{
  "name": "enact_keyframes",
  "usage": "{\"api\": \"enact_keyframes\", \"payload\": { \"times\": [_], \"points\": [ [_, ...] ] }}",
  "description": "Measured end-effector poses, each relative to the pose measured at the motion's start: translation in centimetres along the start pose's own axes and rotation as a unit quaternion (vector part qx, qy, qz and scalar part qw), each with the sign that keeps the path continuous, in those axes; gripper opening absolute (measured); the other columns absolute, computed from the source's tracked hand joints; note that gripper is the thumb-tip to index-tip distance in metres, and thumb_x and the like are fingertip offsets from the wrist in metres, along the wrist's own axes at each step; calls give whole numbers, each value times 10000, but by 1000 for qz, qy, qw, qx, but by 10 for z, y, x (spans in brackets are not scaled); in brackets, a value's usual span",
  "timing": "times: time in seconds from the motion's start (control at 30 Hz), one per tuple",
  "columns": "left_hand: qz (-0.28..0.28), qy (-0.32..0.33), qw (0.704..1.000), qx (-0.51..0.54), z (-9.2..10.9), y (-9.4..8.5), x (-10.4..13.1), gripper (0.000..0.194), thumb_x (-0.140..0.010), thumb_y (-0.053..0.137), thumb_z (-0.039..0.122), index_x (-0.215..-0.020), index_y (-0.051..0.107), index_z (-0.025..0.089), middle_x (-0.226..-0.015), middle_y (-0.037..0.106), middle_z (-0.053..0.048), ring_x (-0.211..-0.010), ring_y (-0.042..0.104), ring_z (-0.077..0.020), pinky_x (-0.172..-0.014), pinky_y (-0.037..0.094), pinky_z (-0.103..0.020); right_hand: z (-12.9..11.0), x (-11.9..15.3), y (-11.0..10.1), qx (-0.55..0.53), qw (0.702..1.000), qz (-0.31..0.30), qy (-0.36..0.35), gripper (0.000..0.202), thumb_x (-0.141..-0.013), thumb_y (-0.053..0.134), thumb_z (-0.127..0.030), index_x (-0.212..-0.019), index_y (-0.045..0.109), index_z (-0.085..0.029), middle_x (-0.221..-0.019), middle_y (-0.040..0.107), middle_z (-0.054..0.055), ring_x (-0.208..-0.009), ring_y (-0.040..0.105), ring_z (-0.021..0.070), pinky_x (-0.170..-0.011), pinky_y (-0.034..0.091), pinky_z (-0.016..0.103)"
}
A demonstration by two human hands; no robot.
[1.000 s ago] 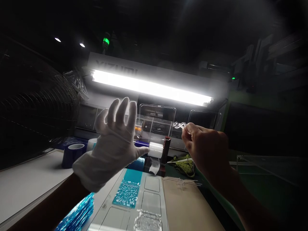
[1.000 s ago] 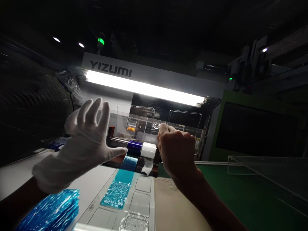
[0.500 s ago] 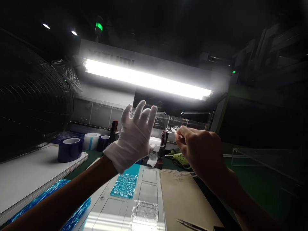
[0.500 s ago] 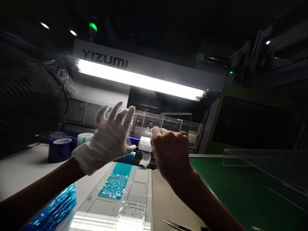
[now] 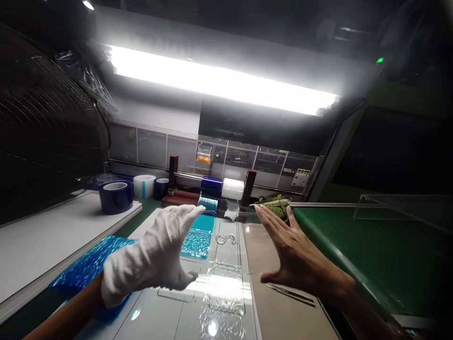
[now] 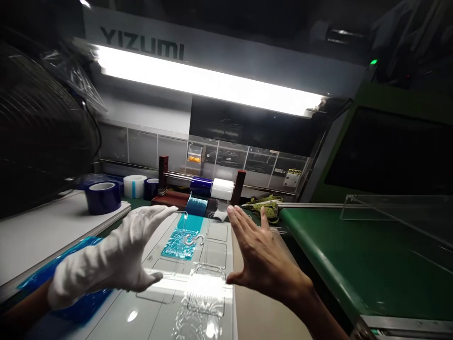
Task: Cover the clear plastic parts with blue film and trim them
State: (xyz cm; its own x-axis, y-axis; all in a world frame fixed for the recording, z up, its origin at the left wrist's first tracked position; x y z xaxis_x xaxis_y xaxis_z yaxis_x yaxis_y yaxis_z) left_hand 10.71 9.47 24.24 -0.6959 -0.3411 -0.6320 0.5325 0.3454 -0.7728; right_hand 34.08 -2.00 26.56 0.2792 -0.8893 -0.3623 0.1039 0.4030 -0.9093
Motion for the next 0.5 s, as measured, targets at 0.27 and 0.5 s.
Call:
{"api": "enact_keyframes", "payload": {
  "times": [0.27,0.5],
  "points": [
    [-18,-84,926,367,24,49,37,1019,-665,516,723,-1437,68,231,-1450,278,-140,-1329,321,-303,-1107,303,-493,-18,18,61,-241,968,-71,4,1171,-659,711,-415,-1492,-79,-182,-1538,199,175,-1405,162,353,-1112,123,623],
    [-65,-104,920,373,21,61,42,1086,-603,590,708,-1446,107,221,-1430,316,-146,-1315,333,-325,-1101,299,-512,-4,28,56,-202,977,-64,13,1145,-678,690,-465,-1489,-69,-187,-1526,243,174,-1404,177,361,-1102,94,651]
  ]
}}
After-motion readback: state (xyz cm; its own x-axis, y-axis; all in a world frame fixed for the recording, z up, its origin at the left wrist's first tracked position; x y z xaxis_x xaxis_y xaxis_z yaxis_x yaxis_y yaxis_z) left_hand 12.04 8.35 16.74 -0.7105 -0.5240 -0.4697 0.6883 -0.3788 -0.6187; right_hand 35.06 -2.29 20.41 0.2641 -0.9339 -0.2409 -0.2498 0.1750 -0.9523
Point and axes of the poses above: each hand's wrist, its own x-axis away from the middle knuckle, its own y-axis out of the palm, z = x × y, the point moved 4 cm from there along -x, towards the middle knuckle
